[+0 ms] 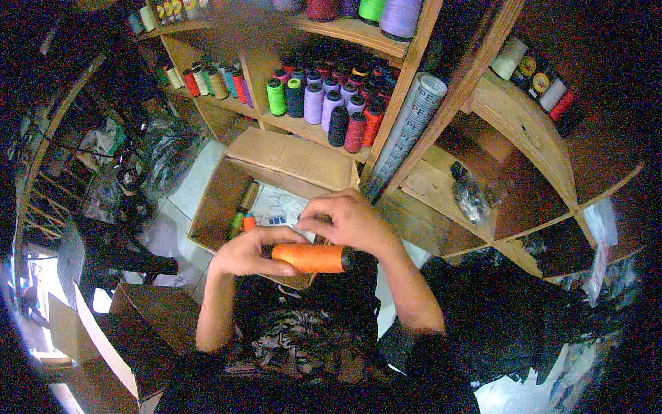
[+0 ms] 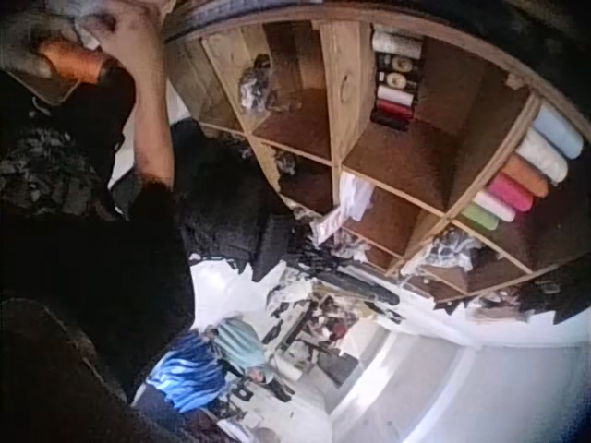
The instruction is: The person picks up several thread spools from a box, handles them to tuck in loose thread ends, and places them onto a storage shelf by hand.
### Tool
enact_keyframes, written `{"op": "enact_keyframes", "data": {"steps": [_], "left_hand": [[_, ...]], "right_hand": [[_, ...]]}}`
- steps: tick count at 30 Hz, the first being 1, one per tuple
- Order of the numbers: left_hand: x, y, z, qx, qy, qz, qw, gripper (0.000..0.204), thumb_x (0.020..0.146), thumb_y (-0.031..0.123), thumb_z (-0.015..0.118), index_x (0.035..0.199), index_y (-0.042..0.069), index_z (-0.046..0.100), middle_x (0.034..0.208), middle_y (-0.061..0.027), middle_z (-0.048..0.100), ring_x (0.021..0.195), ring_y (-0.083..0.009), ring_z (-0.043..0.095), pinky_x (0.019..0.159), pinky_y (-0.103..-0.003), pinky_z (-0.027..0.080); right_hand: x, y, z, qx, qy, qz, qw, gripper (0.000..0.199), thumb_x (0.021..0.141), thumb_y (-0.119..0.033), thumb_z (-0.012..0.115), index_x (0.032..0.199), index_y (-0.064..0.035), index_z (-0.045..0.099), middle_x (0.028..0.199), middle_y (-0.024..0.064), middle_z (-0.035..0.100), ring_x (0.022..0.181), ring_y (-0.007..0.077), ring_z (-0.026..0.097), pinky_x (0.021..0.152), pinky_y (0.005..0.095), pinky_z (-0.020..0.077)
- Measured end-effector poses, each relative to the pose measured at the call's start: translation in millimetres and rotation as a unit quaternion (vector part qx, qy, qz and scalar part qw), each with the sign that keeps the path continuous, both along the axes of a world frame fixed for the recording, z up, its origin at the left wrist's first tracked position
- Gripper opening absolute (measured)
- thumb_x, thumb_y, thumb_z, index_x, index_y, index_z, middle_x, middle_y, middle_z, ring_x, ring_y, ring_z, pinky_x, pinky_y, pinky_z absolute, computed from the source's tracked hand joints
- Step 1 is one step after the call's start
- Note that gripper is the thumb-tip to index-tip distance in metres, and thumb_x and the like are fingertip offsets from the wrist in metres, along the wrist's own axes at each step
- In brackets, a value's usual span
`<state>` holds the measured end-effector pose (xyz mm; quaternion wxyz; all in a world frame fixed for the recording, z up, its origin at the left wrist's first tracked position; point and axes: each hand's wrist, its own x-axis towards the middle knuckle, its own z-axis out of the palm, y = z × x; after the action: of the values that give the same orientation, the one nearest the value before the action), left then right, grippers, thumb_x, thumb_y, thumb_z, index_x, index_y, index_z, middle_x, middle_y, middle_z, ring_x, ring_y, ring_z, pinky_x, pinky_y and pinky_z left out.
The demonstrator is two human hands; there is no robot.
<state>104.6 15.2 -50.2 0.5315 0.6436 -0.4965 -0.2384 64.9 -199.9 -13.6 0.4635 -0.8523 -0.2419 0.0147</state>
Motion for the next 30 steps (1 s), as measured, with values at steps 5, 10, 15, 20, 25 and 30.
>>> {"op": "enact_keyframes", "data": {"steps": [5, 10, 15, 20, 25, 30], "left_hand": [[-16.8, -7.7, 30.3, 0.12, -0.174, 0.099, 0.972, 0.049, 0.071, 0.022, 0.068, 0.114, 0.004, 0.053, 0.091, -0.0232, 0.06, 0.082, -0.0386, 0.059, 0.074, -0.04, 0.047], [-22.7, -31.5, 28.8, 0.133, -0.2, 0.329, 0.913, 0.046, 0.073, 0.018, 0.066, 0.114, 0.002, 0.053, 0.082, -0.0226, 0.062, 0.074, -0.0365, 0.061, 0.065, -0.039, 0.049], [-24.3, -48.9, 29.2, -0.043, -0.188, 0.437, 0.879, 0.043, 0.074, 0.015, 0.067, 0.112, 0.0, 0.054, 0.083, -0.0216, 0.063, 0.077, -0.0307, 0.065, 0.066, -0.034, 0.05], [-29.9, -51.8, 26.1, -0.033, -0.105, 0.418, 0.902, 0.042, 0.076, 0.015, 0.067, 0.112, -0.003, 0.054, 0.09, -0.0183, 0.064, 0.081, -0.0249, 0.065, 0.07, -0.031, 0.049], [-31.3, -54.0, 20.1, -0.132, 0.308, 0.222, 0.916, 0.042, 0.082, 0.023, 0.062, 0.113, -0.004, 0.053, 0.09, -0.0084, 0.061, 0.067, -0.0131, 0.057, 0.054, -0.022, 0.044], [-39.3, -80.9, 12.6, -0.198, 0.566, 0.062, 0.798, 0.055, 0.082, 0.037, 0.058, 0.115, -0.005, 0.047, 0.086, -0.014, 0.057, 0.059, -0.0131, 0.052, 0.043, -0.019, 0.035]], "right_hand": [[-13.0, -5.5, 12.5, -0.127, -0.088, -0.143, 0.978, 0.017, 0.078, -0.025, 0.061, 0.076, -0.0087, 0.063, 0.075, 0.0093, 0.063, 0.068, 0.0288, 0.061, 0.064, 0.0379, 0.0488], [-27.6, 27.6, 13.1, -0.077, -0.172, -0.266, 0.945, 0.015, 0.079, -0.021, 0.062, 0.079, -0.0063, 0.06, 0.069, 0.0108, 0.062, 0.061, 0.0281, 0.06, 0.052, 0.0363, 0.0477], [-30.0, 33.9, -11.2, 0.066, -0.068, -0.369, 0.924, 0.017, 0.081, -0.021, 0.062, 0.079, -0.004, 0.06, 0.068, 0.0112, 0.062, 0.058, 0.0235, 0.061, 0.051, 0.0332, 0.0455], [-31.1, 24.0, -21.0, 0.24, 0.071, -0.368, 0.896, 0.017, 0.076, -0.018, 0.07, 0.076, -0.0034, 0.06, 0.064, 0.0023, 0.06, 0.058, 0.0094, 0.055, 0.055, 0.0259, 0.0436], [-22.9, 4.4, -45.1, 0.33, -0.046, -0.329, 0.884, 0.034, 0.067, -0.021, 0.078, 0.088, -0.0022, 0.06, 0.079, -0.0006, 0.06, 0.068, 0.008, 0.053, 0.06, 0.025, 0.0426], [-45.2, -23.5, -43.1, 0.314, 0.003, -0.241, 0.918, 0.051, 0.068, -0.022, 0.077, 0.11, -0.0024, 0.057, 0.095, 0.0031, 0.062, 0.084, 0.0111, 0.057, 0.075, 0.026, 0.045]]}}
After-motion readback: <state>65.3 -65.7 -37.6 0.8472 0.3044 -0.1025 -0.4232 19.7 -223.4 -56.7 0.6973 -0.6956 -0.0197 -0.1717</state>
